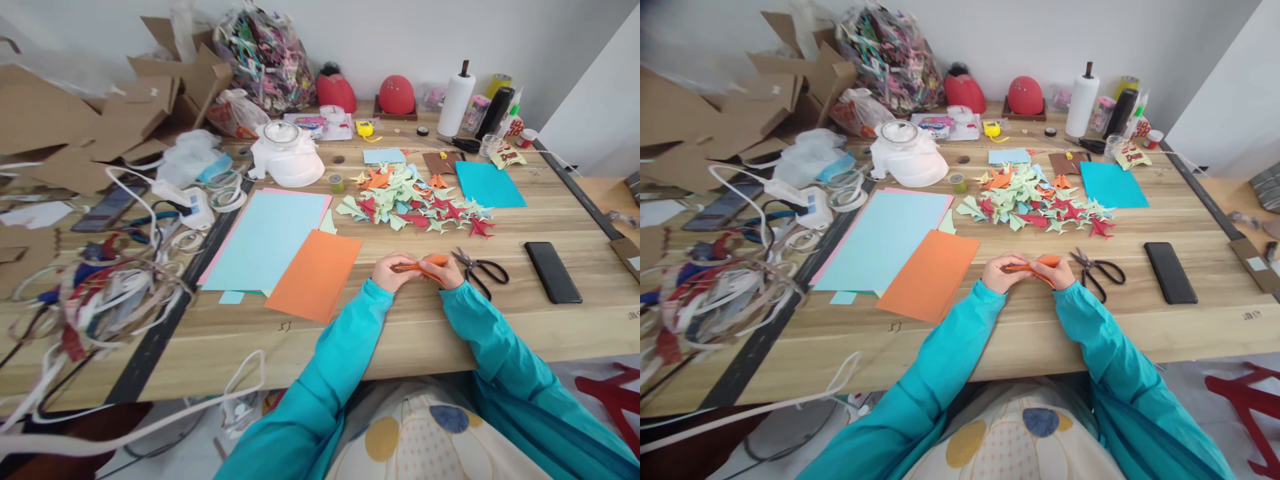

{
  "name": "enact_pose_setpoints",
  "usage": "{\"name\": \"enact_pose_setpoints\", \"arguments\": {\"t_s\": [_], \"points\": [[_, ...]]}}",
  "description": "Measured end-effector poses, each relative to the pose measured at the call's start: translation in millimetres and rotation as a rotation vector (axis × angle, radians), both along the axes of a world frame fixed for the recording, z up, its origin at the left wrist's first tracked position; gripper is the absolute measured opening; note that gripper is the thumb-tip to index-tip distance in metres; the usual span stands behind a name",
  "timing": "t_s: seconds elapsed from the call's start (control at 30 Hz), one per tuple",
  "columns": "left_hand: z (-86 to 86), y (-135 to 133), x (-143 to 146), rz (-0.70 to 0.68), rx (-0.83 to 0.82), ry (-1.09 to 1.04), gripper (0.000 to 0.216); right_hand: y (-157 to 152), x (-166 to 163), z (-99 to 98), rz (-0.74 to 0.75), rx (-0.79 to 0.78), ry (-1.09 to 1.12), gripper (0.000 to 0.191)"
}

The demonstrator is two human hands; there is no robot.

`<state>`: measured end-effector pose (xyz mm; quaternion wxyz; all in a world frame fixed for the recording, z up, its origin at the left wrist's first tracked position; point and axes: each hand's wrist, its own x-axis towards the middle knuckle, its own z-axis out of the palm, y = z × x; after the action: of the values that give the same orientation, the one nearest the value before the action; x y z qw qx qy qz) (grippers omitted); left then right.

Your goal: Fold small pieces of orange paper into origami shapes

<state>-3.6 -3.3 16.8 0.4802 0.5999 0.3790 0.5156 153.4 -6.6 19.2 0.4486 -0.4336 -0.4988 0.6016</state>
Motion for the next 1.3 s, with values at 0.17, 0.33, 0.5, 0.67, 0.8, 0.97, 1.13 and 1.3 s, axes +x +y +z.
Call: {"name": "enact_pose_setpoints", "arguments": {"t_s": [0.17,0.33,0.5,0.67,0.8,0.97,1.13,1.3], "points": [[1.7,0,1,0.053,-0.093,-0.059,0.021,-1,0,-4.9,-0.014,-0.022,0.182,0.052],[1.2,1,0,0.073,-0.184,-0.111,0.023,0,0,-11.7,0.01,0.079,0.195,0.049],[1.9,0,1,0.027,-0.171,-0.123,0.021,1,-3,-6.0,-0.048,0.18,0.013,0.022],[2.8,-1,1,0.015,-0.207,-0.116,0.022,-1,-6,-0.2,-0.043,0.265,-0.026,0.012],[0.2,1,-1,-0.023,-0.261,-0.183,0.026,-2,-6,0.0,-0.023,0.286,-0.008,0.009],[-1.8,2,-1,-0.07,-0.224,-0.241,0.026,-2,-7,-0.8,0.008,0.267,0.012,0.007],[1.3,-1,1,-0.096,-0.299,-0.273,0.024,-1,-6,1.1,-0.033,0.255,0.029,0.011],[5.5,-4,1,-0.072,-0.337,-0.219,0.025,-1,-5,3.5,-0.068,0.251,0.003,0.014]]}}
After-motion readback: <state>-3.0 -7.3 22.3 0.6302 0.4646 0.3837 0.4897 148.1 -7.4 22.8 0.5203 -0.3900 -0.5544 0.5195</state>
